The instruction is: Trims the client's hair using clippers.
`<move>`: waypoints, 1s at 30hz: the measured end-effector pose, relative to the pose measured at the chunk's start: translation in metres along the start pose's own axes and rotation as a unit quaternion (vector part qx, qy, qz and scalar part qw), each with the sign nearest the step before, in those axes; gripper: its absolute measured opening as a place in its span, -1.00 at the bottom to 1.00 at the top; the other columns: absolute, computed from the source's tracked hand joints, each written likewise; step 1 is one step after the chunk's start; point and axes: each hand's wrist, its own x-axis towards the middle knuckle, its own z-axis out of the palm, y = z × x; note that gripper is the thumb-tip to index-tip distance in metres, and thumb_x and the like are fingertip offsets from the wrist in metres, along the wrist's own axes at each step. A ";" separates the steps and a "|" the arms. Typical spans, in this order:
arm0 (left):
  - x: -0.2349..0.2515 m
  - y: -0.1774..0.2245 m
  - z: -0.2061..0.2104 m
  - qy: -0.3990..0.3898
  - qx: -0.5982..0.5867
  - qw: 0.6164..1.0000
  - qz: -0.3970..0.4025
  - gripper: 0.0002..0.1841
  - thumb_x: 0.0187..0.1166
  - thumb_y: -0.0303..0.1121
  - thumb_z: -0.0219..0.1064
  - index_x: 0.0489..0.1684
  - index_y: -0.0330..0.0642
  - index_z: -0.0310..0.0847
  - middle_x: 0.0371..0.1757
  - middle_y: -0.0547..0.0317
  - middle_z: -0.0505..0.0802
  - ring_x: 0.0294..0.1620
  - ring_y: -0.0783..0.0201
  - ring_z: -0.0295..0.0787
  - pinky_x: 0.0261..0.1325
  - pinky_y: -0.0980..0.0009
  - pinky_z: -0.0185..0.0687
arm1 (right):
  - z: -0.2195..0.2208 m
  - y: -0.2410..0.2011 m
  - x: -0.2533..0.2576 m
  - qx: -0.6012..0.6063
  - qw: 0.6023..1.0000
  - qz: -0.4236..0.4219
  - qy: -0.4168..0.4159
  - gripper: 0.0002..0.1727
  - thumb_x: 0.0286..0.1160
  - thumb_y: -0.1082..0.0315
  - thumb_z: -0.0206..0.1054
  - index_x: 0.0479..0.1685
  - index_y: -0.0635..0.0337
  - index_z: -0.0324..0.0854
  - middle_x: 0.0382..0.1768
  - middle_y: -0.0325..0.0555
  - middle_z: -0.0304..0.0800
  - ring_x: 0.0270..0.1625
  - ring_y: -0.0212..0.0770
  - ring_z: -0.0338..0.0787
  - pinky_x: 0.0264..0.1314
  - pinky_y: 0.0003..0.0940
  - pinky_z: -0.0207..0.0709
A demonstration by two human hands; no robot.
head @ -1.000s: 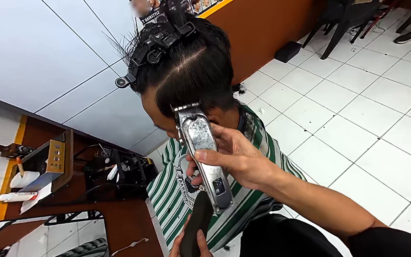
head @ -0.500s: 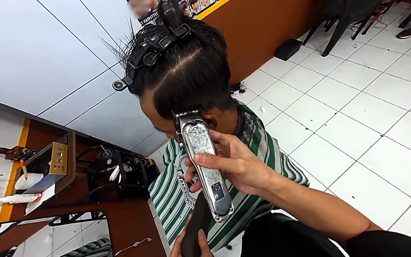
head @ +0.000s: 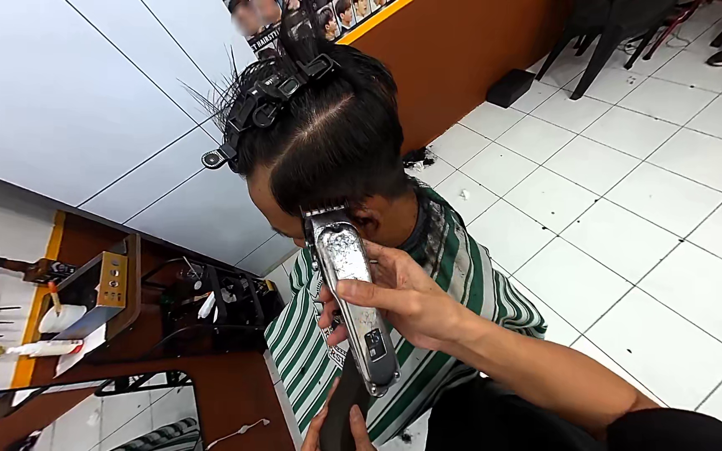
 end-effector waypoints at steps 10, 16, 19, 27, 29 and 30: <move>0.029 0.017 0.001 -0.095 -0.038 0.995 -0.010 -0.60 0.48 -0.22 0.49 0.27 0.08 0.57 0.17 0.61 0.84 0.24 0.64 0.76 0.36 0.59 0.69 | -0.032 -0.012 -0.018 0.168 0.967 -0.044 -0.189 -0.50 0.51 0.13 0.38 0.44 0.00 0.52 -0.04 -0.13 0.83 -0.17 -0.25 0.87 -0.14 -0.38 0.79; 0.156 0.080 0.021 -0.358 0.118 0.911 0.166 -0.68 0.49 -0.21 0.37 0.10 -0.17 0.72 0.43 -0.12 0.75 -0.01 0.28 0.84 -0.12 0.47 0.71 | -0.053 -0.043 -0.094 -0.068 0.996 0.014 0.051 -0.62 0.63 -0.02 0.28 0.13 0.08 0.56 -0.19 -0.10 0.79 -0.42 -0.33 0.81 -0.45 -0.49 0.73; 0.185 0.115 0.063 -0.386 0.189 0.862 0.269 -0.73 0.35 -0.32 0.42 -0.09 -0.29 0.76 0.69 -0.24 0.49 -0.29 0.10 0.85 -0.53 0.30 0.60 | -0.054 -0.066 -0.089 -0.253 0.959 0.000 0.126 -0.50 0.58 0.00 0.25 0.42 0.00 0.40 -0.24 -0.15 0.77 -0.43 -0.34 0.80 -0.45 -0.51 0.73; 0.193 0.121 0.094 -0.381 0.290 0.825 0.299 -0.74 0.26 -0.40 0.47 -0.19 -0.40 0.75 0.81 -0.10 0.34 -0.28 0.02 0.80 -0.64 0.24 0.47 | -0.055 -0.112 -0.054 -0.513 0.857 -0.023 0.045 -0.30 0.43 0.43 0.33 0.67 0.15 0.34 -0.12 -0.17 0.84 -0.36 -0.34 0.85 -0.41 -0.50 0.79; 0.186 0.115 0.090 -0.364 0.298 0.830 0.299 -0.76 0.30 -0.38 0.43 -0.20 -0.38 0.76 0.75 -0.10 0.45 -0.25 0.00 0.81 -0.64 0.24 0.47 | -0.051 -0.113 -0.050 -0.528 0.848 -0.003 0.048 -0.28 0.43 0.42 0.35 0.71 0.16 0.32 -0.09 -0.15 0.84 -0.37 -0.35 0.85 -0.43 -0.51 0.79; 0.183 0.112 0.087 -0.357 0.298 0.833 0.300 -0.75 0.30 -0.37 0.41 -0.18 -0.38 0.77 0.71 -0.11 0.51 -0.22 -0.02 0.82 -0.63 0.24 0.48 | -0.050 -0.113 -0.049 -0.530 0.846 0.006 0.051 -0.27 0.44 0.42 0.37 0.72 0.16 0.32 -0.09 -0.14 0.85 -0.39 -0.35 0.85 -0.44 -0.52 0.78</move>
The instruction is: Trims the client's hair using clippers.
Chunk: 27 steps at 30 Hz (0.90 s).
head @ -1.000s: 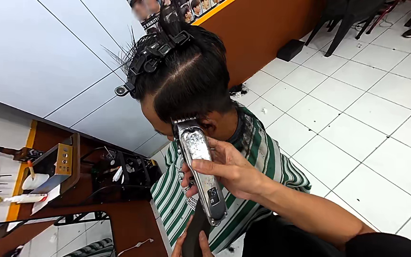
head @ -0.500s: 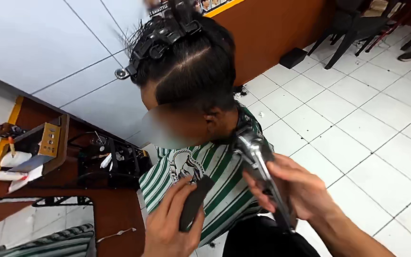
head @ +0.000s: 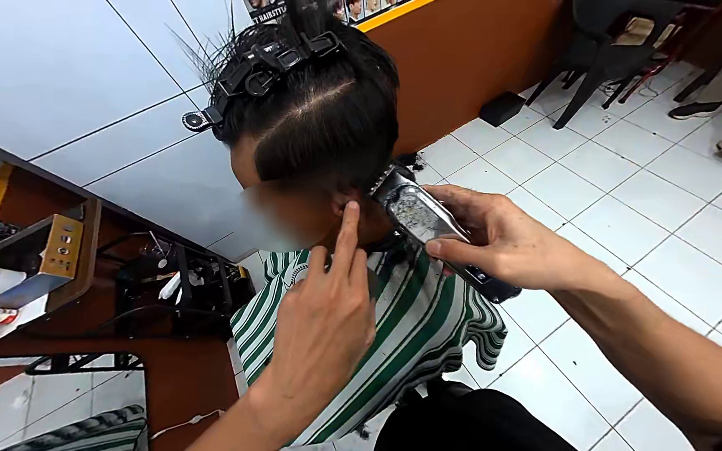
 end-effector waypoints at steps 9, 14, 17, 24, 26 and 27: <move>-0.019 -0.007 0.019 0.021 0.003 1.000 -0.007 -0.69 0.32 -0.37 0.37 -0.07 -0.39 0.80 0.69 -0.09 0.55 -0.15 -0.04 0.84 -0.59 0.25 0.51 | 0.005 -0.015 0.012 -0.004 0.999 0.035 -0.018 -0.36 0.50 0.44 0.37 0.63 0.20 0.40 -0.13 -0.08 0.85 -0.37 -0.28 0.88 -0.44 -0.45 0.83; -0.022 -0.009 0.024 0.027 0.000 1.000 0.002 -0.65 0.32 -0.38 0.35 0.00 -0.40 0.80 0.67 -0.11 0.56 -0.16 -0.04 0.82 -0.58 0.26 0.48 | 0.009 -0.025 0.014 -0.034 0.999 0.029 -0.011 -0.36 0.47 0.43 0.39 0.62 0.24 0.40 -0.09 -0.11 0.85 -0.37 -0.32 0.88 -0.45 -0.49 0.81; -0.021 -0.010 0.027 0.034 -0.003 0.999 0.008 -0.65 0.33 -0.39 0.33 0.00 -0.41 0.79 0.67 -0.14 0.55 -0.19 -0.03 0.82 -0.59 0.27 0.47 | 0.015 -0.029 0.015 -0.060 0.998 0.013 -0.001 -0.34 0.48 0.42 0.38 0.64 0.24 0.38 -0.09 -0.13 0.85 -0.40 -0.35 0.86 -0.47 -0.52 0.80; -0.019 -0.013 0.029 0.047 -0.022 0.999 0.009 -0.69 0.35 -0.38 0.32 -0.05 -0.41 0.78 0.67 -0.14 0.55 -0.15 -0.06 0.84 -0.57 0.24 0.52 | 0.032 -0.031 0.013 -0.108 0.993 -0.014 0.040 -0.24 0.45 0.35 0.40 0.73 0.20 0.29 -0.04 -0.15 0.84 -0.38 -0.41 0.85 -0.43 -0.53 0.79; -0.020 -0.014 0.029 0.047 -0.023 0.999 0.009 -0.69 0.35 -0.39 0.32 -0.05 -0.41 0.79 0.68 -0.14 0.54 -0.14 -0.06 0.84 -0.57 0.24 0.52 | 0.037 -0.032 0.014 -0.113 0.992 -0.020 0.051 -0.23 0.44 0.34 0.40 0.74 0.20 0.28 -0.01 -0.16 0.84 -0.38 -0.41 0.85 -0.44 -0.53 0.79; -0.020 -0.014 0.029 0.048 -0.022 0.999 0.010 -0.69 0.34 -0.39 0.33 -0.06 -0.41 0.79 0.67 -0.15 0.55 -0.15 -0.05 0.84 -0.58 0.25 0.51 | 0.039 -0.032 0.014 -0.118 0.991 -0.024 0.054 -0.23 0.45 0.34 0.41 0.74 0.20 0.28 0.02 -0.15 0.84 -0.36 -0.42 0.85 -0.42 -0.53 0.79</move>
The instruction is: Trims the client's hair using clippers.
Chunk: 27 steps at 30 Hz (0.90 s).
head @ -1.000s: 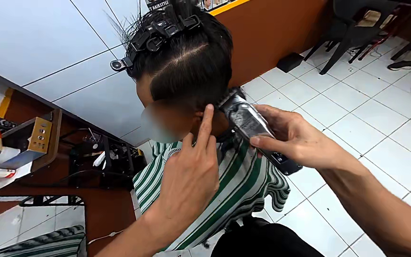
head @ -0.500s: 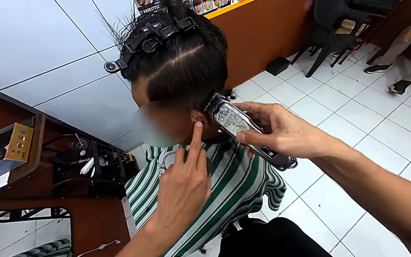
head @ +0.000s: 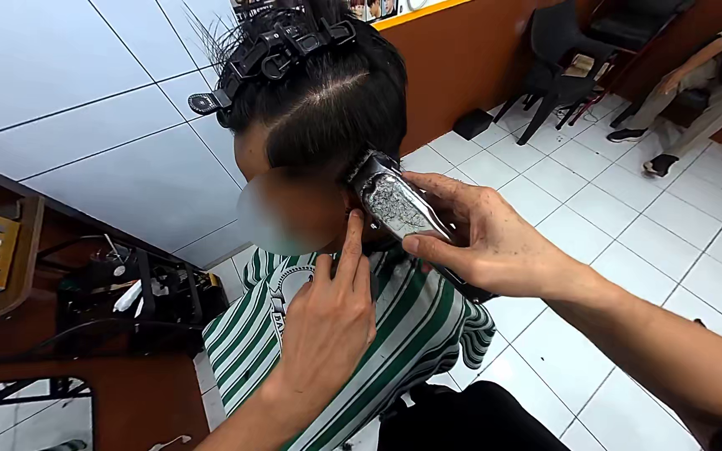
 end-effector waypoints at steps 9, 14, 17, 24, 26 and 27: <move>0.000 -0.001 0.001 0.007 -0.007 1.000 0.003 -0.69 0.29 -0.41 0.39 -0.06 -0.40 0.79 0.68 -0.12 0.54 -0.15 -0.03 0.83 -0.60 0.26 0.48 | -0.002 -0.002 -0.003 0.028 0.999 0.015 0.002 -0.25 0.47 0.37 0.38 0.74 0.20 0.28 -0.07 -0.15 0.84 -0.43 -0.40 0.84 -0.51 -0.54 0.77; -0.001 -0.003 0.000 0.003 -0.005 1.000 0.003 -0.69 0.26 -0.41 0.41 -0.08 -0.40 0.78 0.69 -0.11 0.53 -0.12 -0.03 0.84 -0.59 0.26 0.49 | 0.002 0.000 -0.002 0.038 0.999 0.009 -0.004 -0.24 0.46 0.37 0.37 0.75 0.19 0.26 -0.03 -0.13 0.84 -0.40 -0.37 0.86 -0.49 -0.52 0.79; -0.001 -0.003 0.000 0.002 -0.003 1.000 0.000 -0.69 0.26 -0.41 0.41 -0.08 -0.39 0.80 0.68 -0.11 0.54 -0.11 -0.03 0.84 -0.59 0.27 0.50 | 0.004 -0.002 0.000 0.043 0.999 0.006 0.003 -0.25 0.49 0.39 0.38 0.75 0.20 0.26 -0.01 -0.13 0.84 -0.40 -0.38 0.86 -0.47 -0.52 0.79; -0.001 -0.006 0.001 0.013 -0.012 1.000 0.003 -0.70 0.25 -0.40 0.42 -0.09 -0.39 0.80 0.61 -0.12 0.61 -0.13 -0.04 0.84 -0.61 0.26 0.49 | 0.009 0.003 0.000 0.091 0.996 -0.023 0.000 -0.25 0.49 0.41 0.36 0.75 0.23 0.23 -0.06 -0.11 0.84 -0.35 -0.32 0.88 -0.40 -0.49 0.83; -0.005 -0.007 0.001 0.011 -0.027 0.999 0.029 -0.68 0.28 -0.39 0.40 -0.05 -0.37 0.79 0.50 -0.12 0.71 -0.13 -0.06 0.81 -0.58 0.24 0.51 | 0.013 0.018 -0.009 0.169 0.984 -0.036 -0.039 -0.25 0.47 0.40 0.34 0.74 0.17 0.23 -0.07 -0.07 0.84 -0.29 -0.24 0.88 -0.31 -0.41 0.84; -0.010 -0.008 0.000 0.003 -0.038 0.998 0.051 -0.69 0.31 -0.37 0.39 -0.05 -0.35 0.78 0.46 -0.10 0.74 -0.13 -0.07 0.82 -0.57 0.23 0.53 | 0.015 0.027 -0.018 0.208 0.976 -0.023 -0.053 -0.29 0.46 0.36 0.34 0.70 0.12 0.30 -0.07 -0.07 0.84 -0.27 -0.23 0.88 -0.28 -0.39 0.83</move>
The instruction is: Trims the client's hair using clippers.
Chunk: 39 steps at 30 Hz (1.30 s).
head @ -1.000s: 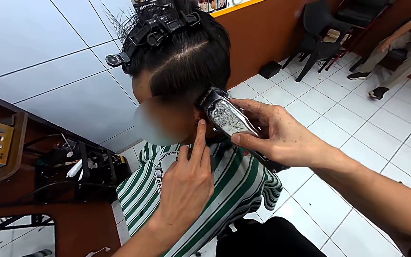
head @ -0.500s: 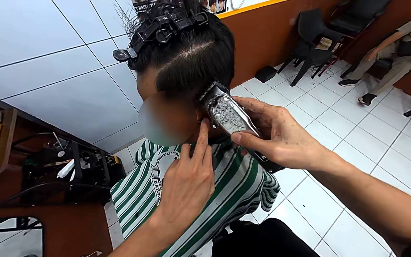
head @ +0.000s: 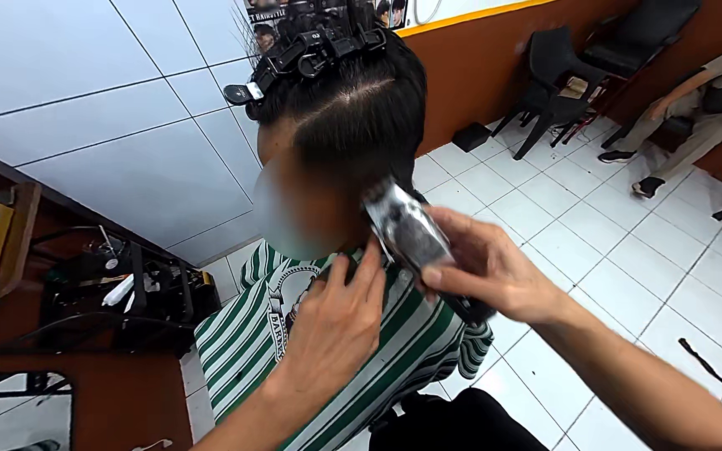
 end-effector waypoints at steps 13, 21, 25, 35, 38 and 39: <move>-0.111 0.011 -0.020 -0.013 -0.097 0.985 -0.141 -0.57 0.34 -0.04 0.33 -0.07 -0.24 0.75 0.19 -0.19 0.84 0.02 0.12 0.81 -0.13 0.41 0.68 | 0.088 0.019 0.015 0.429 0.890 0.144 -0.061 -0.32 0.47 0.61 0.18 0.63 0.26 0.06 0.09 0.07 0.81 0.11 -0.01 0.90 0.26 -0.05 0.79; -0.155 0.034 -0.013 -0.011 -0.152 0.952 -0.264 -0.59 0.32 -0.04 0.44 -0.18 -0.26 0.75 0.08 -0.16 0.88 0.04 0.34 0.83 0.07 0.55 0.68 | 0.106 0.022 0.026 0.542 0.830 0.132 -0.032 -0.43 0.51 0.61 0.20 0.52 0.25 0.15 0.09 0.21 0.80 0.13 0.17 0.89 0.22 0.10 0.80; -0.161 0.045 -0.001 0.009 -0.202 0.933 -0.298 -0.53 0.31 -0.07 0.47 0.00 -0.31 0.72 0.22 -0.19 0.84 0.26 0.38 0.77 0.31 0.57 0.61 | 0.103 0.017 0.028 0.550 0.824 0.133 -0.019 -0.44 0.52 0.61 0.19 0.53 0.26 0.18 0.10 0.25 0.80 0.14 0.20 0.89 0.24 0.13 0.79; -0.162 0.056 0.016 0.023 -0.242 0.914 -0.325 -0.61 0.30 -0.19 0.48 -0.09 -0.36 0.76 0.24 -0.23 0.82 0.23 0.39 0.79 0.29 0.59 0.64 | 0.092 0.012 0.034 0.549 0.827 0.118 -0.009 -0.44 0.52 0.60 0.19 0.54 0.22 0.20 0.09 0.26 0.78 0.15 0.20 0.88 0.23 0.12 0.79; -0.160 0.058 0.018 0.015 -0.245 0.914 -0.324 -0.62 0.29 -0.20 0.47 -0.10 -0.37 0.75 0.23 -0.22 0.82 0.23 0.38 0.78 0.29 0.59 0.63 | 0.089 0.011 0.034 0.544 0.832 0.109 -0.010 -0.42 0.53 0.61 0.18 0.56 0.22 0.18 0.09 0.25 0.77 0.14 0.19 0.88 0.23 0.12 0.79; -0.160 0.059 0.019 0.014 -0.247 0.914 -0.322 -0.62 0.30 -0.20 0.47 -0.11 -0.37 0.75 0.22 -0.21 0.82 0.23 0.37 0.79 0.29 0.58 0.65 | 0.088 0.011 0.034 0.540 0.835 0.103 -0.011 -0.42 0.53 0.61 0.18 0.56 0.22 0.17 0.09 0.25 0.77 0.14 0.18 0.88 0.23 0.11 0.79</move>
